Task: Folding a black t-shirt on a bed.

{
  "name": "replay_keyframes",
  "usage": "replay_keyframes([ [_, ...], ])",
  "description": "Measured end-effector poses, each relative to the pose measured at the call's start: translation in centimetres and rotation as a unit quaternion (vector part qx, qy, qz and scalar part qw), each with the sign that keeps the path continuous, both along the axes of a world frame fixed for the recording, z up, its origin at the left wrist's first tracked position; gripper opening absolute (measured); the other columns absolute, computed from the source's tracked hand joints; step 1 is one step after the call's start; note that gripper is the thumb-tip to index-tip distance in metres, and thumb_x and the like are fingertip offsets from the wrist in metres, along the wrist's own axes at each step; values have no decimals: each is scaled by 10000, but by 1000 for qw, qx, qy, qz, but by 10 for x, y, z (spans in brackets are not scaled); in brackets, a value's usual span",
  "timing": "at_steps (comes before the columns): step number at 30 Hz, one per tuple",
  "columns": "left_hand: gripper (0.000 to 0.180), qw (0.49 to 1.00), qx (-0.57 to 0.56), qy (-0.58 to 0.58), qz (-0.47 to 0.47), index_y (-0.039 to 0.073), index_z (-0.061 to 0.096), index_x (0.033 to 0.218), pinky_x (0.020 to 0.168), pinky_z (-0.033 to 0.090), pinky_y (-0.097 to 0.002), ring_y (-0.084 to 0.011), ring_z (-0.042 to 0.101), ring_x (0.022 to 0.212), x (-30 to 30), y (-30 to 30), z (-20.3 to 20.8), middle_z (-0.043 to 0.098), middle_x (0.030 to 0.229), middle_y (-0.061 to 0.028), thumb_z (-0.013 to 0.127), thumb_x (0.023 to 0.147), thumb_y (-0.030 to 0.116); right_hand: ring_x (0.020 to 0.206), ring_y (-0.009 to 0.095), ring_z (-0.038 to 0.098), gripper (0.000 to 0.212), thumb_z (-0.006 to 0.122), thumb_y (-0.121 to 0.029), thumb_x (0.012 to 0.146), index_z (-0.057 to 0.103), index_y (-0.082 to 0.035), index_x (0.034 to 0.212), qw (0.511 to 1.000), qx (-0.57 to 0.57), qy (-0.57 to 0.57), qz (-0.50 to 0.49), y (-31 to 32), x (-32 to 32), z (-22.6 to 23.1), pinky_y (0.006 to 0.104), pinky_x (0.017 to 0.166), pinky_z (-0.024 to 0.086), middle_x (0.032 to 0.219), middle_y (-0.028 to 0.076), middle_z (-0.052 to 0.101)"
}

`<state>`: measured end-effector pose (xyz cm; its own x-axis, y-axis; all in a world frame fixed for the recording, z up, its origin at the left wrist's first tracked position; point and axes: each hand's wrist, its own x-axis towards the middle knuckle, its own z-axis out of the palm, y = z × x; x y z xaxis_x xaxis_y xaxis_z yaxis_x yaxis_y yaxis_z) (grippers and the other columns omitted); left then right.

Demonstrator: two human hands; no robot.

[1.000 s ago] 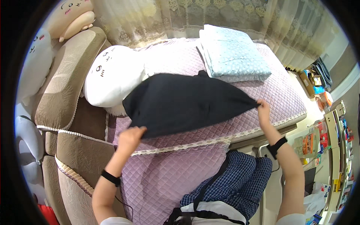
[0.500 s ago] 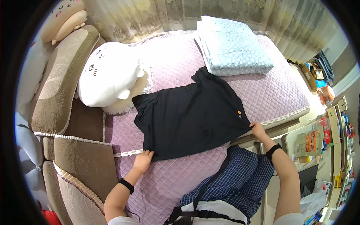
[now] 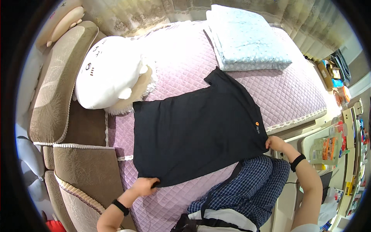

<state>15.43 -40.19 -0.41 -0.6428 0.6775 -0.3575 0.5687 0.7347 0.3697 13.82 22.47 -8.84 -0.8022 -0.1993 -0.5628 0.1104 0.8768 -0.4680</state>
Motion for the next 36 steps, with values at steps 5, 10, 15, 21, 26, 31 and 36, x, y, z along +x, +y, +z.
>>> replay_keyframes([
  [5,259,932,114,-31,342,84,619,841,569,461,-334,-226,600,620,-87,14,-11,610,669,-87,606,750,326,736,256,610,120,541,-100,708,646,-49,736,993,39,26,-105,-26,-72,34,339,676,471,722,149,627],
  [10,593,832,-29,205,514,-66,508,1023,860,388,-400,-361,502,981,-204,-30,-94,553,982,-229,618,722,434,951,289,560,418,601,-285,742,538,-27,1065,937,12,234,-259,-40,-170,-6,378,804,432,1015,181,580],
  [15,808,740,-37,184,645,-116,508,967,835,409,-383,-382,526,948,-262,-43,-121,548,973,-285,637,614,599,997,314,533,638,663,-351,704,452,35,1166,929,-71,191,-307,-56,-225,-33,366,857,410,1085,199,548],
  [21,399,785,97,143,594,-71,515,1052,823,403,-341,-286,544,950,-293,-34,-130,572,1022,-203,596,782,211,899,232,566,475,718,-233,658,567,45,1013,893,-186,167,-375,-24,-238,-38,313,796,432,978,163,593],
  [26,521,763,119,186,607,-69,448,1136,894,359,-357,-327,486,1044,-290,-51,-132,518,1101,-230,597,787,288,764,221,573,278,645,-185,719,575,-14,928,869,-106,361,-321,-32,-225,-38,320,689,451,834,105,583],
  [31,825,831,99,149,527,-133,295,1219,989,265,-368,-348,341,1184,-234,-35,-108,354,1237,-307,643,727,430,674,205,558,218,621,-176,730,541,-51,888,928,-222,266,-137,-95,-138,19,320,631,450,762,77,542],
  [36,648,865,0,39,500,-106,508,992,735,456,-322,-256,581,848,-127,-97,-104,589,922,-208,703,669,421,921,287,535,535,714,-235,655,462,-25,1079,967,-63,245,21,-129,-78,8,350,792,427,933,147,551],
])
